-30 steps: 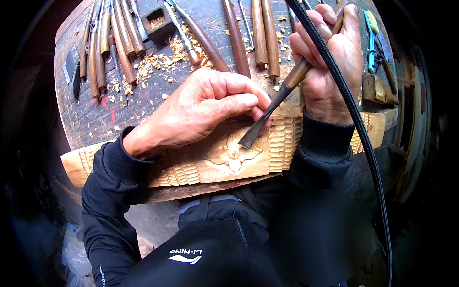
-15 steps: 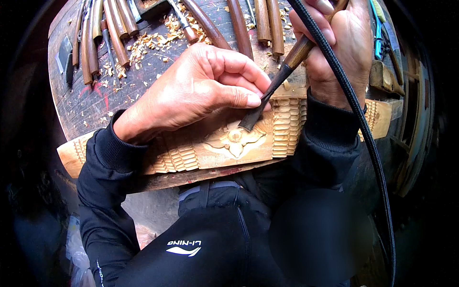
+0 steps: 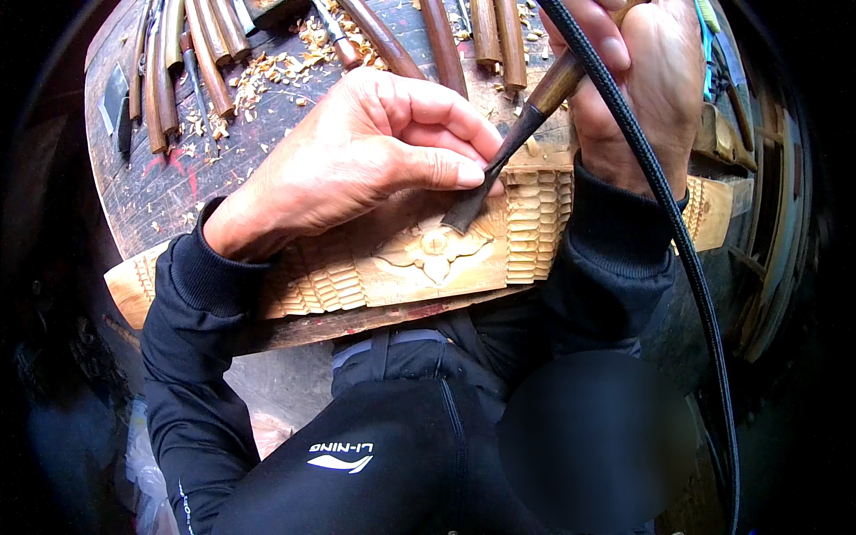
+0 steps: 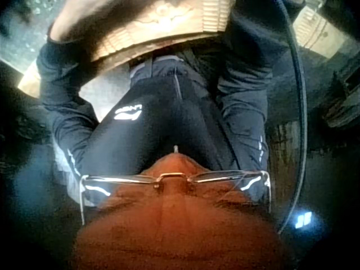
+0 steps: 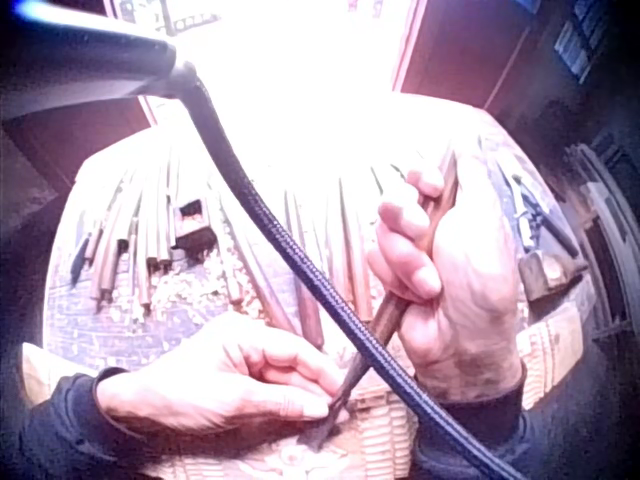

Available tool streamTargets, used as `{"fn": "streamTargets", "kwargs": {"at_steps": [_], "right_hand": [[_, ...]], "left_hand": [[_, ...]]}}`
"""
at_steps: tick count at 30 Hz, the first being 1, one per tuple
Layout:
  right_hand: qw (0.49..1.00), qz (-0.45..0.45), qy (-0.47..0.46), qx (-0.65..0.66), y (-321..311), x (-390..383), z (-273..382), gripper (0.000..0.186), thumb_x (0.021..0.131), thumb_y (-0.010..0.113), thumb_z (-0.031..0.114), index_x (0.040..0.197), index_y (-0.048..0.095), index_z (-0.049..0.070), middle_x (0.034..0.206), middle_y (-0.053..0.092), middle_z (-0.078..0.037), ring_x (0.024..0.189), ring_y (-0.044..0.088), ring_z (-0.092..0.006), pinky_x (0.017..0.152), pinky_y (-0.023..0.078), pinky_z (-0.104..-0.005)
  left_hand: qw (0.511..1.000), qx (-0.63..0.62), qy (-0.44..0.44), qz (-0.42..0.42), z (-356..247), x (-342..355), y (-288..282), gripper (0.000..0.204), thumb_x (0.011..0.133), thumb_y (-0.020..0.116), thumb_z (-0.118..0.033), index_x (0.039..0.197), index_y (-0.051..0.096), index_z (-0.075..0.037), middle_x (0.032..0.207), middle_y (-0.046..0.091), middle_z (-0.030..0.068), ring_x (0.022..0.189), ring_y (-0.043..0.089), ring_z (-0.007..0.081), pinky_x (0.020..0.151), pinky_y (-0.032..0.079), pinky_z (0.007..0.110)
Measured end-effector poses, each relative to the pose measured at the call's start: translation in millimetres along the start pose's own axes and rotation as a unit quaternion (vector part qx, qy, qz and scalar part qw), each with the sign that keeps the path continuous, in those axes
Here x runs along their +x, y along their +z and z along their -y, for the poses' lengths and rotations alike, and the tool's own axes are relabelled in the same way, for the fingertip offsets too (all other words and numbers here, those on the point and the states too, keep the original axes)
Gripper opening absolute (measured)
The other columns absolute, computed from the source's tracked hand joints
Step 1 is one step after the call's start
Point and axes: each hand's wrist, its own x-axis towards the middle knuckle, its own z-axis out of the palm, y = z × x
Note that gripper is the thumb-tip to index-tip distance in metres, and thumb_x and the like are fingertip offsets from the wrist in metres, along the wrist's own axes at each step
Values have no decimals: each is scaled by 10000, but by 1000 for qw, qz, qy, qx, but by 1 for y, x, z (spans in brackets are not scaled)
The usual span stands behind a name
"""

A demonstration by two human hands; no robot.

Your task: The person carves decorative patterns into a long wooden board using chisels and gouges at a workbench, periodically clearing away wood shavings by hand.

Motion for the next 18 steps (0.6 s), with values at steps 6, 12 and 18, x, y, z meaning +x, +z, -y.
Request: {"fn": "streamTargets", "kwargs": {"at_steps": [6, 12, 18], "right_hand": [[999, -49, -2, -3, 24, -12, 5, 433, 1215, 391, 487, 1097, 512, 88, 687, 453, 12, 398, 320, -70, 369, 269, -234], [997, -34, -37, -54, 24, -10, -1, 417, 1222, 367, 485, 1018, 480, 140, 618, 375, 50, 375, 270, -66, 349, 236, -237], [999, -52, 0, 8, 21, -11, -1, 437, 1216, 369, 518, 1008, 473, 148, 611, 342, 60, 381, 267, -65, 358, 223, -240]], "left_hand": [[1000, -5, -10, 8, 0, 0, -2, 229, 1013, 745, 5, 1236, 772, 52, 1098, 832, 142, 1022, 795, 174, 966, 626, 304], [1000, 11, -7, 15, 2, 2, -7, 213, 1003, 751, 3, 1210, 777, 44, 1095, 830, 131, 1024, 785, 159, 976, 607, 286], [1000, 14, -4, 25, 0, 4, -6, 211, 996, 760, -2, 1199, 779, 51, 1089, 832, 132, 1007, 789, 160, 961, 614, 288]]}}
